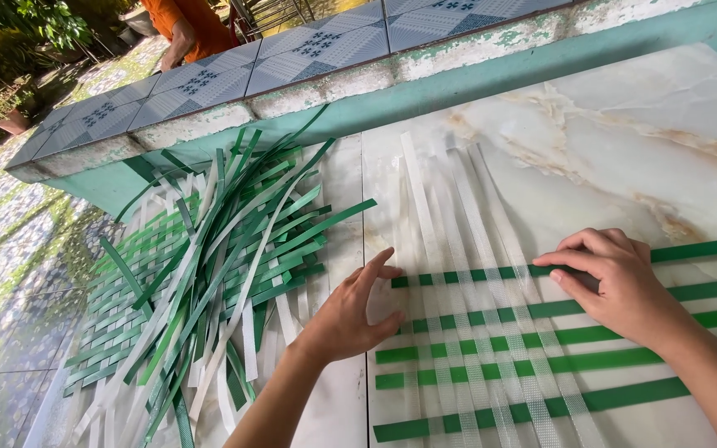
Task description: The person is manually weaving green and white plastic strips into a grid pattern on a table.
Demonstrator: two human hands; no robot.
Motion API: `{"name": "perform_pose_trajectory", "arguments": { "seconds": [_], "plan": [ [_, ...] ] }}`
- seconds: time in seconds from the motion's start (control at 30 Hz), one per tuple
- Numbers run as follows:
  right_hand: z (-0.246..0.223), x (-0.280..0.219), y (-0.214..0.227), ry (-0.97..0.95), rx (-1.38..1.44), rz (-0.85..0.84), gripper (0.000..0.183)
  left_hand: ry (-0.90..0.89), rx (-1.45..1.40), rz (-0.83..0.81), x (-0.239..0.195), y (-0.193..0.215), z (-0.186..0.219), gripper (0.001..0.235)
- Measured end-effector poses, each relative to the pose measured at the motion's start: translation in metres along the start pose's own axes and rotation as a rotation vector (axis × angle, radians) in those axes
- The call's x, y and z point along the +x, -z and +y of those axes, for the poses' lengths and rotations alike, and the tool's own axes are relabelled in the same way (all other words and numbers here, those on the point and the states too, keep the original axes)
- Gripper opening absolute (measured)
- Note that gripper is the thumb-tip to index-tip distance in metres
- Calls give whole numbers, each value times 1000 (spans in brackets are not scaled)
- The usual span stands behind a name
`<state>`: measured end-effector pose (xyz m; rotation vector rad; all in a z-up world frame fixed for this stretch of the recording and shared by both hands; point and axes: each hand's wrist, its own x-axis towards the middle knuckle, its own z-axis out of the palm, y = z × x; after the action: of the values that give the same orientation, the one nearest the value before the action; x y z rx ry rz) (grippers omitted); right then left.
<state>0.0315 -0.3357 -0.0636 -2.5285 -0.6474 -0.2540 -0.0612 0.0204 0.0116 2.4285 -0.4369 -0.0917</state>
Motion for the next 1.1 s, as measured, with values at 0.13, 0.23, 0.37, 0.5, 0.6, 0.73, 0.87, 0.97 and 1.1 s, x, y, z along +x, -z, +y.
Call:
{"name": "perform_pose_trajectory", "arguments": {
  "seconds": [0.13, 0.23, 0.37, 0.5, 0.6, 0.73, 0.87, 0.97, 1.1],
  "plan": [
    [-3, -1, 3, -38, 44, 36, 20, 9, 9, -121, -5, 5, 2, 103],
    [2, -2, 1, -19, 37, 14, 19, 10, 16, -117, -6, -2, 1, 103],
    [4, -1, 0, -9, -19, -21, 24, 29, 0, -62, -6, -8, 3, 98],
    [2, 0, -1, 6, -73, -32, 30, 11, 66, -9, -10, -10, 7, 89],
    [-6, -1, 3, 1, -60, -33, 33, 36, 170, 19, -18, -18, 12, 76],
    [-6, -1, 4, 14, -35, -5, 25, -87, 291, 159, -37, -20, 24, 59],
    [-4, -2, 4, 32, -29, 4, 23, -138, 22, -36, -62, -5, 52, 84],
    [-2, -1, 5, 42, -42, 3, 24, -155, 37, -42, -70, -14, 46, 79],
    [-6, 1, 9, 54, -94, -27, 26, -125, 15, -2, -75, -23, 34, 69]
  ]
}}
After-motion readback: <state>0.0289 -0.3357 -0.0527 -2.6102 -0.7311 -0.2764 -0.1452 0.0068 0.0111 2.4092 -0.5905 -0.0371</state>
